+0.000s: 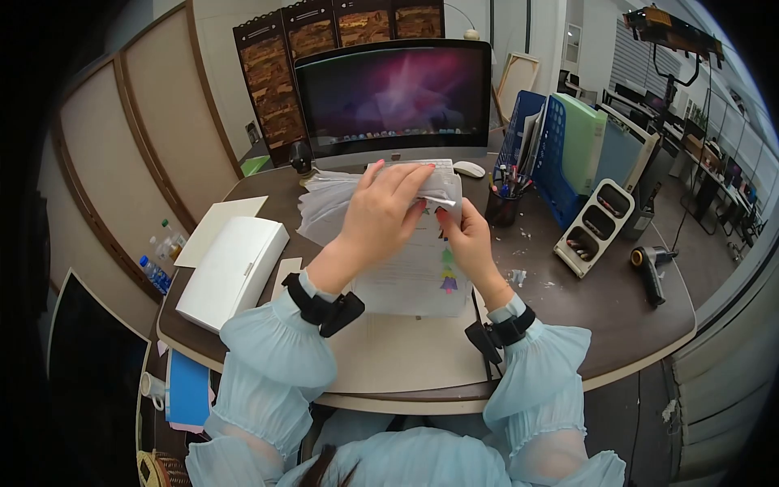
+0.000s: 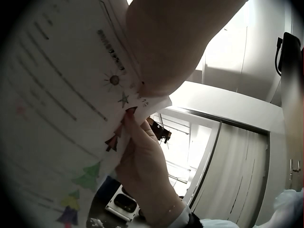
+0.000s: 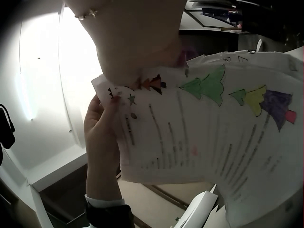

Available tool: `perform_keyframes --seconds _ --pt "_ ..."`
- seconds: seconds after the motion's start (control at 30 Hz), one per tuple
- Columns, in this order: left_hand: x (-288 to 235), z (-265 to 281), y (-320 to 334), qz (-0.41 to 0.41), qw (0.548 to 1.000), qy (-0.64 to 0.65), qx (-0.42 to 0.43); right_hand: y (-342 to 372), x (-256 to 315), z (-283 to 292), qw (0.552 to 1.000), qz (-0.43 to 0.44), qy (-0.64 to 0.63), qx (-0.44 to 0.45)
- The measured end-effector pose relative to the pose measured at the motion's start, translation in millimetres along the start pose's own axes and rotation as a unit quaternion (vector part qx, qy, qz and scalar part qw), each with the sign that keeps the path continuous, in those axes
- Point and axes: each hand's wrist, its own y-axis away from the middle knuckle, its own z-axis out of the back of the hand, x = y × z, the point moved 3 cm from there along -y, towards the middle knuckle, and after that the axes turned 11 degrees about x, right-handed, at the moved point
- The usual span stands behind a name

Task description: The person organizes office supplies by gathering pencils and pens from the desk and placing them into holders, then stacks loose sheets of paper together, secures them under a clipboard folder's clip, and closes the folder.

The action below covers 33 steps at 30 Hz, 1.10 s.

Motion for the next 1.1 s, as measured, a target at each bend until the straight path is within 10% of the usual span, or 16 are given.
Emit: perform_keyframes --seconds 0.2,0.4,0.47,0.53,0.57,0.63,0.73,0.77,0.83,1.1 --pt "5.6 13.0 1.7 -0.066 0.997 0.018 0.03 3.8 7.1 -8.2 0.998 0.024 0.0 -0.053" --pt "31.1 60.1 71.9 0.065 0.969 -0.019 -0.239 4.6 24.0 22.7 0.961 -0.003 -0.226 -0.159" --pt "68.1 19.2 109.7 0.177 0.936 0.274 -0.135 5.1 12.5 36.8 0.953 -0.036 -0.248 -0.171" --pt "81.0 -18.5 148.9 0.237 0.683 0.685 0.09 10.9 -13.2 46.2 0.939 -0.089 -0.273 -0.189" --pt "76.0 -23.5 161.9 0.239 0.682 0.686 0.089 16.9 -27.9 49.4 0.939 -0.092 -0.273 -0.188" --pt "58.5 -37.1 185.7 0.271 0.351 0.891 0.094 38.6 -63.3 56.1 0.911 -0.169 -0.295 -0.235" --pt "37.3 -57.6 204.4 0.306 0.274 0.908 0.084 86.2 -113.9 63.0 0.874 -0.232 -0.374 -0.205" --pt "33.4 -65.7 208.7 0.304 0.271 0.909 0.085 99.2 -118.2 62.5 0.875 -0.233 -0.37 -0.207" --pt "32.2 -84.3 223.9 0.463 0.416 0.773 0.124 122.1 -124.4 60.7 0.85 -0.27 -0.395 -0.219" --pt "-6.0 -81.7 206.2 0.491 0.445 0.749 0.017 136.2 -43.2 36.4 0.832 -0.32 -0.427 -0.156"
